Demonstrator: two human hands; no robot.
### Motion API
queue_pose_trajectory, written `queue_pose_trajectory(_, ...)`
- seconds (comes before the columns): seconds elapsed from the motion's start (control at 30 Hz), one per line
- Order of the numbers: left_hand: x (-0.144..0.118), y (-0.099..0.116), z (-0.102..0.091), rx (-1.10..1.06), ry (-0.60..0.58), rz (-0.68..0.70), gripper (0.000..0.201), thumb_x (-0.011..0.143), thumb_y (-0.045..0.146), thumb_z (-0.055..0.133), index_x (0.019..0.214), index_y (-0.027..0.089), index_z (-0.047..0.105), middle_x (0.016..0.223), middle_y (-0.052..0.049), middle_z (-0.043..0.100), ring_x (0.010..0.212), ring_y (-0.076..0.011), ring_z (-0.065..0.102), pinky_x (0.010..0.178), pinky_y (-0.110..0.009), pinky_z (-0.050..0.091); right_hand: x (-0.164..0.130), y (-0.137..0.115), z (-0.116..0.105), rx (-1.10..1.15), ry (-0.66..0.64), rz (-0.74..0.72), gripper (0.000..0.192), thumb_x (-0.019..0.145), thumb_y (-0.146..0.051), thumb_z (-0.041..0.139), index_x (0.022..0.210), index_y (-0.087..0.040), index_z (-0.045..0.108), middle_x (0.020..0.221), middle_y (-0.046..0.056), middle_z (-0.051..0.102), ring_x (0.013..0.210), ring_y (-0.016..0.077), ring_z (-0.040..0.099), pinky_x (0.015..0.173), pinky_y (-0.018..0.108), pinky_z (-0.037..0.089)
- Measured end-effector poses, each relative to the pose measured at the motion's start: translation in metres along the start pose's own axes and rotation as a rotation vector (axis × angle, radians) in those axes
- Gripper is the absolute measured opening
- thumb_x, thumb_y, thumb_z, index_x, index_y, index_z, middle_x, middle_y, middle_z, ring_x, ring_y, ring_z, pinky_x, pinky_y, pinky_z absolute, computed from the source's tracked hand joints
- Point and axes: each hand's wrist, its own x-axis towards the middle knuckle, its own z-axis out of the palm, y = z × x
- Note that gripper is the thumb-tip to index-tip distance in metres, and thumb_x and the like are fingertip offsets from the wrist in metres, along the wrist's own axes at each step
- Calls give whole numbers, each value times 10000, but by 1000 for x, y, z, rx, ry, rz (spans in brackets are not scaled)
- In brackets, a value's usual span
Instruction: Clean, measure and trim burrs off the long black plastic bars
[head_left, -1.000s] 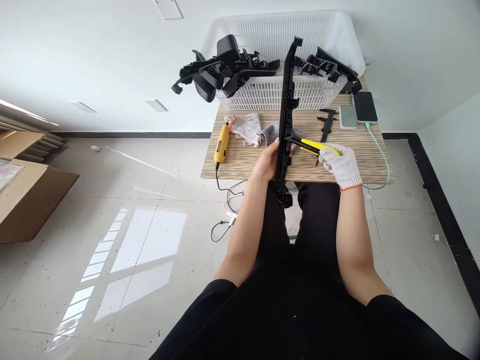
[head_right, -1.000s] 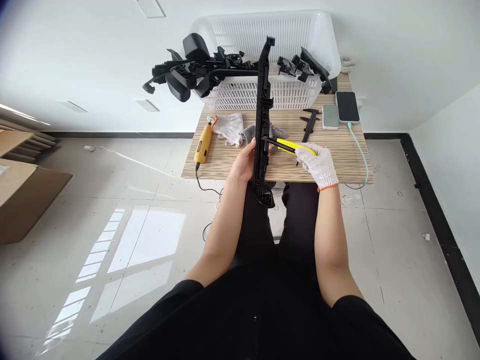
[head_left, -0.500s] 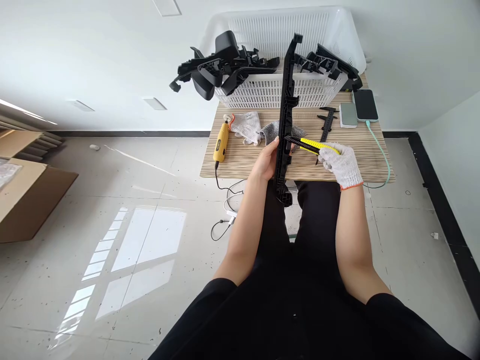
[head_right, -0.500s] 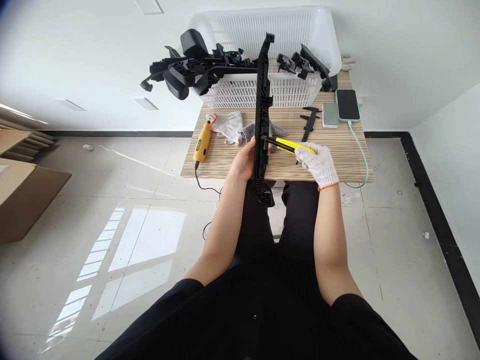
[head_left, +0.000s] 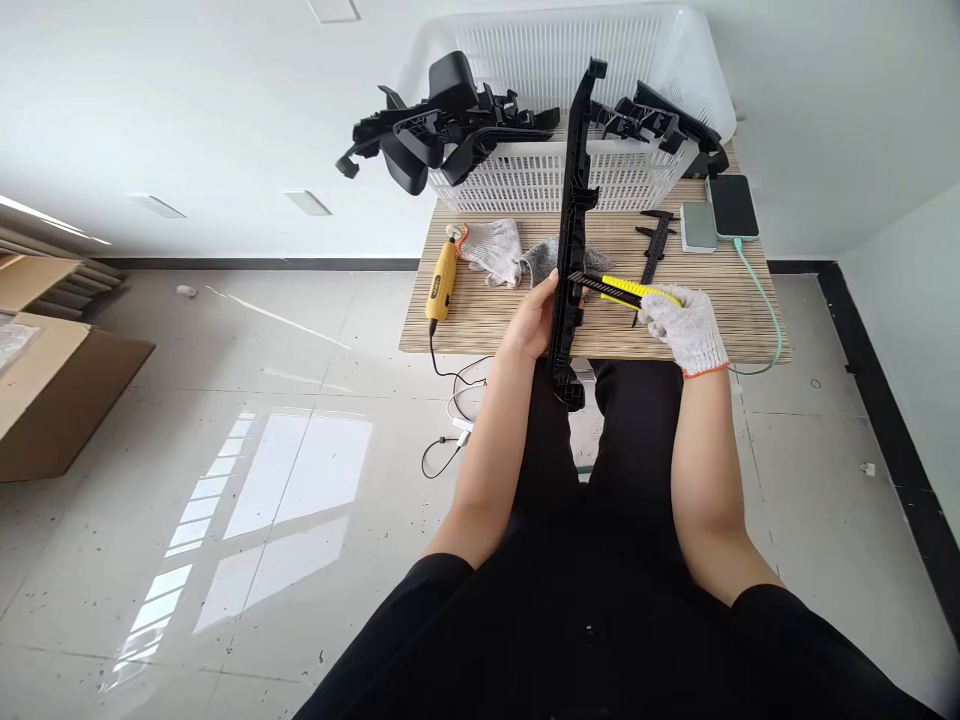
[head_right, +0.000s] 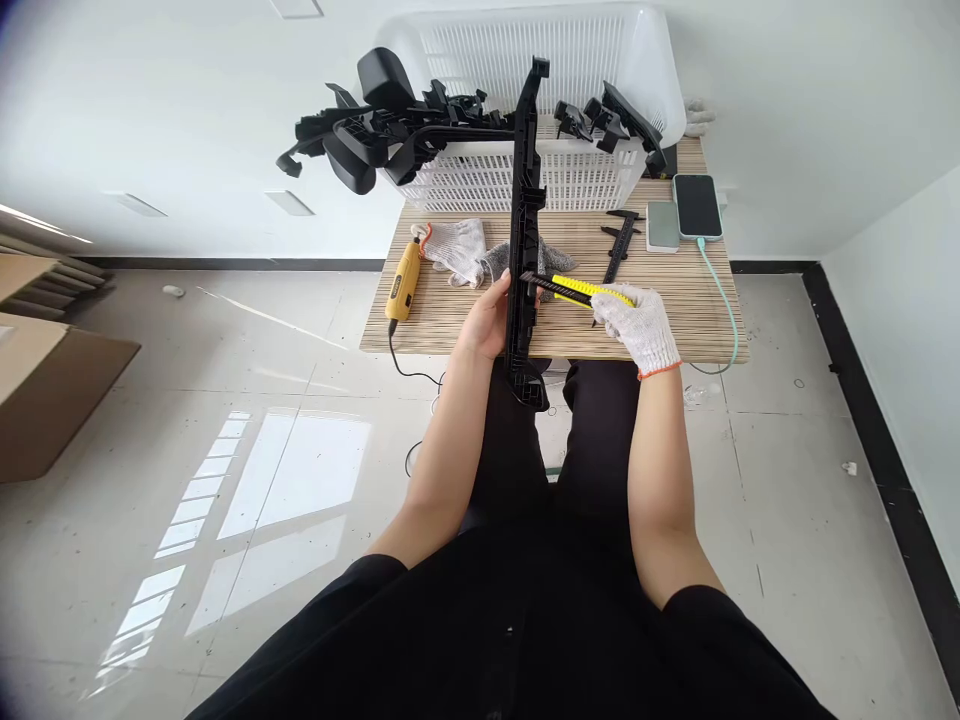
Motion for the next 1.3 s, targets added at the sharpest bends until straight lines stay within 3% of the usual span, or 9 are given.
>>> queue_pose_trajectory(0.33,0,0,-1,11,-15,24,245,961,385,559,1080,228,704,869,-20,772,876,-194,748,732,-277,587,2,4,-3,5,-53,7,280,666,-357,869,849,-168,774,589,9,604,480,61,467,399,184,315)
queue_pose_trajectory(0.7,1,0,-1,38,-32,30,264,965,408,550,1054,219,711,859,-23,770,802,-180,735,648,-254,558,-1,1,-2,10,-13,-22,328,686,-366,848,946,-173,790,604,-1,612,474,52,453,397,180,326)
queue_pose_trajectory(0.83,1,-1,-1,31,-17,30,297,943,435,590,1107,212,700,900,-42,781,863,-205,747,704,-276,577,1,3,-3,-11,-50,4,341,666,-353,861,942,-162,794,593,-1,604,469,49,441,399,182,321)
queue_pose_trajectory(1.07,1,-4,-4,17,-91,97,139,909,320,653,910,190,702,890,-40,779,912,-195,746,807,-290,584,3,6,-4,15,-51,14,314,656,-361,866,887,-165,783,593,10,611,496,66,489,407,177,332)
queue_pose_trajectory(1.17,1,-3,-3,-12,-91,99,127,914,303,639,915,190,698,915,-49,783,936,-201,748,822,-297,587,3,5,-3,42,10,-16,299,668,-364,851,888,-176,776,594,1,607,483,57,473,402,175,324)
queue_pose_trajectory(1.3,-1,0,0,-39,-56,42,194,943,343,584,980,189,697,961,-54,787,964,-218,749,816,-311,603,1,4,-3,1,-35,-2,256,654,-326,851,837,-164,772,568,4,603,466,55,465,396,175,314)
